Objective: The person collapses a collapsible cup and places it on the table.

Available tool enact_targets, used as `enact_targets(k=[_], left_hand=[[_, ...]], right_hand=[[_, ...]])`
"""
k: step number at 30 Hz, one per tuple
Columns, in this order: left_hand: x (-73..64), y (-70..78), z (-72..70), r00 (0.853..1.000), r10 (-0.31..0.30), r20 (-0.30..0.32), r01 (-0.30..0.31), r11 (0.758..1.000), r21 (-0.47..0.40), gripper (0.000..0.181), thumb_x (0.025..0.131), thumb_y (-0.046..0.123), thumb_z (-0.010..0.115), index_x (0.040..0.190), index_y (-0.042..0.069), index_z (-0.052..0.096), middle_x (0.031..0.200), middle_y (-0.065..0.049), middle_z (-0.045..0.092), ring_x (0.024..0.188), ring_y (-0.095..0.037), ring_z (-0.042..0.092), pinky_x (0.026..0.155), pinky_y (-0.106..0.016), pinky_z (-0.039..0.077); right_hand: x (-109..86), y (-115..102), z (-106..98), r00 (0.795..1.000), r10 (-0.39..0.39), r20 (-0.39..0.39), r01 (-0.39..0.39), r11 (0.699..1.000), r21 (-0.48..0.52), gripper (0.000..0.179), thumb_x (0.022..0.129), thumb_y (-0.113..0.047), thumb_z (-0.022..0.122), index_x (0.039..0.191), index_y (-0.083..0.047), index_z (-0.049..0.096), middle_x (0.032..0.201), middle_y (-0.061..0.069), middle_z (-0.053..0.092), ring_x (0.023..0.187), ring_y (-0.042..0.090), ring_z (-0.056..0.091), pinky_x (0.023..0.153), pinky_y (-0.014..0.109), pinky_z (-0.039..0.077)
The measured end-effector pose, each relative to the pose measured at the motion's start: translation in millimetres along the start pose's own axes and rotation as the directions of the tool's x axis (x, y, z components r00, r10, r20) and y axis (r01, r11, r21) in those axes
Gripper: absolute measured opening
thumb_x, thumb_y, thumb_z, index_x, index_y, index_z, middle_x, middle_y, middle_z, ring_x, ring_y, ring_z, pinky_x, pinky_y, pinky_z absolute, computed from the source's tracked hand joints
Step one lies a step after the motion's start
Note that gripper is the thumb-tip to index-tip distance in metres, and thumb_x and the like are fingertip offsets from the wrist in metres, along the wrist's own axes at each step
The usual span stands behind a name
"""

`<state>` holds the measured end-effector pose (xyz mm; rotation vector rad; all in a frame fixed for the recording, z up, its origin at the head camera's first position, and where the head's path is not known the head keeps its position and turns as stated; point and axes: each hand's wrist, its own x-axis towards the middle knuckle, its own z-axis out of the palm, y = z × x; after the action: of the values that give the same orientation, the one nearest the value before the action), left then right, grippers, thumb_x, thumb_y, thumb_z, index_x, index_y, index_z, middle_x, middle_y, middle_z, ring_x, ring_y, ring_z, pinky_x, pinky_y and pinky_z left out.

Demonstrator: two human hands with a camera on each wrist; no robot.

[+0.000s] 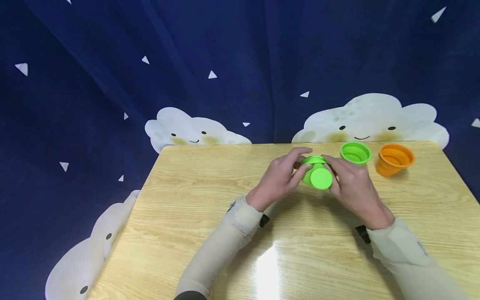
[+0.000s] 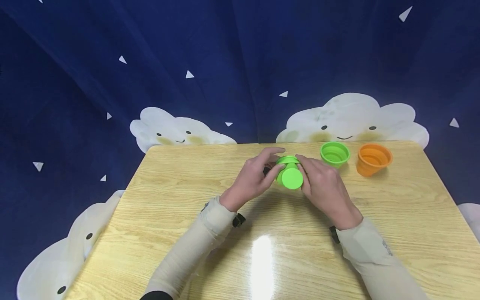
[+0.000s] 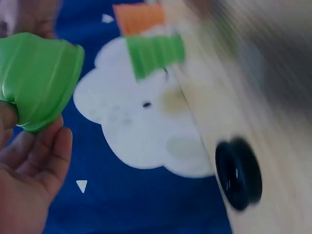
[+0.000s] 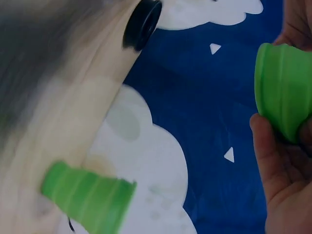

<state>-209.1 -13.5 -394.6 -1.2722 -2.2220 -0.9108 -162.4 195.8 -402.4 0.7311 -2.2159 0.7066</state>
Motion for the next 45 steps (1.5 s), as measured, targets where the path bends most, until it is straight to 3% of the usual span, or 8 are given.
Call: enact_targets(k=[2, 5, 9, 11, 15, 24, 38, 45], left_hand=[[-0.1, 1.7, 1.2, 0.992, -0.128, -0.017, 0.120, 0.964, -0.237, 0.026, 0.100, 0.013, 0.066, 0.123, 0.004, 0.058, 0.101, -0.007, 0.074, 0.081, -0.005, 0.066, 0.071, -0.015, 0.052], [-1.2, 4.1, 2.2, 0.959, -0.283, 0.013, 0.248, 0.815, -0.524, 0.016, 0.097, 0.008, 0.068, 0.112, 0.002, 0.067, 0.106, -0.008, 0.073, 0.083, -0.004, 0.065, 0.067, -0.021, 0.054], [-3.5, 4.9, 2.9, 0.925, -0.374, 0.069, 0.296, 0.594, -0.748, 0.014, 0.087, -0.009, 0.073, 0.101, -0.011, 0.071, 0.116, -0.017, 0.068, 0.096, -0.009, 0.066, 0.077, -0.033, 0.059], [-4.1, 3.9, 3.3, 0.927, -0.368, 0.077, 0.282, 0.546, -0.789, 0.019, 0.081, -0.017, 0.074, 0.100, -0.016, 0.070, 0.120, -0.024, 0.066, 0.107, -0.013, 0.065, 0.087, -0.042, 0.058], [-5.0, 1.6, 2.3, 0.939, -0.334, 0.084, 0.268, 0.553, -0.789, 0.022, 0.075, -0.021, 0.077, 0.095, -0.018, 0.071, 0.120, -0.028, 0.064, 0.108, -0.016, 0.065, 0.092, -0.045, 0.056], [-5.0, 1.7, 4.9, 0.927, -0.373, 0.033, 0.316, 0.732, -0.604, 0.014, 0.073, -0.005, 0.087, 0.085, -0.005, 0.079, 0.098, -0.013, 0.068, 0.092, -0.008, 0.062, 0.078, -0.026, 0.058], [-2.3, 5.5, 19.4, 0.739, -0.662, -0.128, 0.362, 0.550, -0.753, 0.009, 0.081, -0.008, 0.080, 0.084, -0.007, 0.072, 0.087, -0.016, 0.071, 0.077, -0.011, 0.067, 0.071, -0.027, 0.059], [-1.0, 7.5, 24.2, 0.677, -0.714, -0.178, 0.348, 0.524, -0.778, 0.010, 0.081, -0.005, 0.081, 0.083, -0.002, 0.072, 0.086, -0.015, 0.070, 0.073, -0.013, 0.064, 0.064, -0.021, 0.055]], right_hand=[[-0.6, -1.2, 1.7, 0.997, 0.069, -0.018, -0.068, 0.998, 0.016, 0.038, 0.078, 0.015, 0.073, 0.115, 0.011, 0.067, 0.097, 0.025, 0.072, 0.078, 0.036, 0.071, 0.065, 0.052, 0.059], [-0.7, -2.2, 2.7, 0.978, 0.202, -0.043, -0.200, 0.978, 0.052, 0.042, 0.072, 0.020, 0.069, 0.113, 0.011, 0.070, 0.094, 0.025, 0.072, 0.072, 0.034, 0.071, 0.062, 0.039, 0.059], [1.1, -2.8, 3.1, 0.938, 0.341, -0.056, -0.333, 0.936, 0.117, 0.043, 0.070, 0.021, 0.064, 0.111, 0.009, 0.072, 0.093, 0.024, 0.073, 0.076, 0.035, 0.071, 0.071, 0.014, 0.048], [2.2, -2.9, 3.0, 0.924, 0.380, -0.050, -0.370, 0.918, 0.144, 0.040, 0.072, 0.020, 0.064, 0.110, 0.008, 0.073, 0.095, 0.024, 0.073, 0.082, 0.038, 0.071, 0.077, 0.008, 0.041], [3.8, -3.6, 1.9, 0.906, 0.422, -0.031, -0.411, 0.894, 0.178, 0.040, 0.074, 0.020, 0.064, 0.110, 0.006, 0.074, 0.097, 0.022, 0.073, 0.087, 0.038, 0.070, 0.079, 0.005, 0.038], [6.3, -7.2, 4.6, 0.888, 0.459, -0.017, -0.448, 0.874, 0.189, 0.024, 0.091, 0.004, 0.069, 0.113, 0.001, 0.074, 0.095, 0.017, 0.075, 0.081, 0.023, 0.070, 0.071, 0.003, 0.043], [7.4, -13.6, 4.9, 0.834, 0.546, 0.086, -0.493, 0.665, 0.560, 0.009, 0.095, 0.001, 0.067, 0.100, 0.007, 0.067, 0.097, 0.007, 0.069, 0.075, 0.012, 0.068, 0.064, 0.021, 0.058], [5.6, -17.0, 7.5, 0.870, 0.493, 0.027, -0.414, 0.698, 0.585, 0.014, 0.083, 0.012, 0.075, 0.095, 0.006, 0.072, 0.115, 0.016, 0.069, 0.091, 0.011, 0.070, 0.077, 0.018, 0.057]])
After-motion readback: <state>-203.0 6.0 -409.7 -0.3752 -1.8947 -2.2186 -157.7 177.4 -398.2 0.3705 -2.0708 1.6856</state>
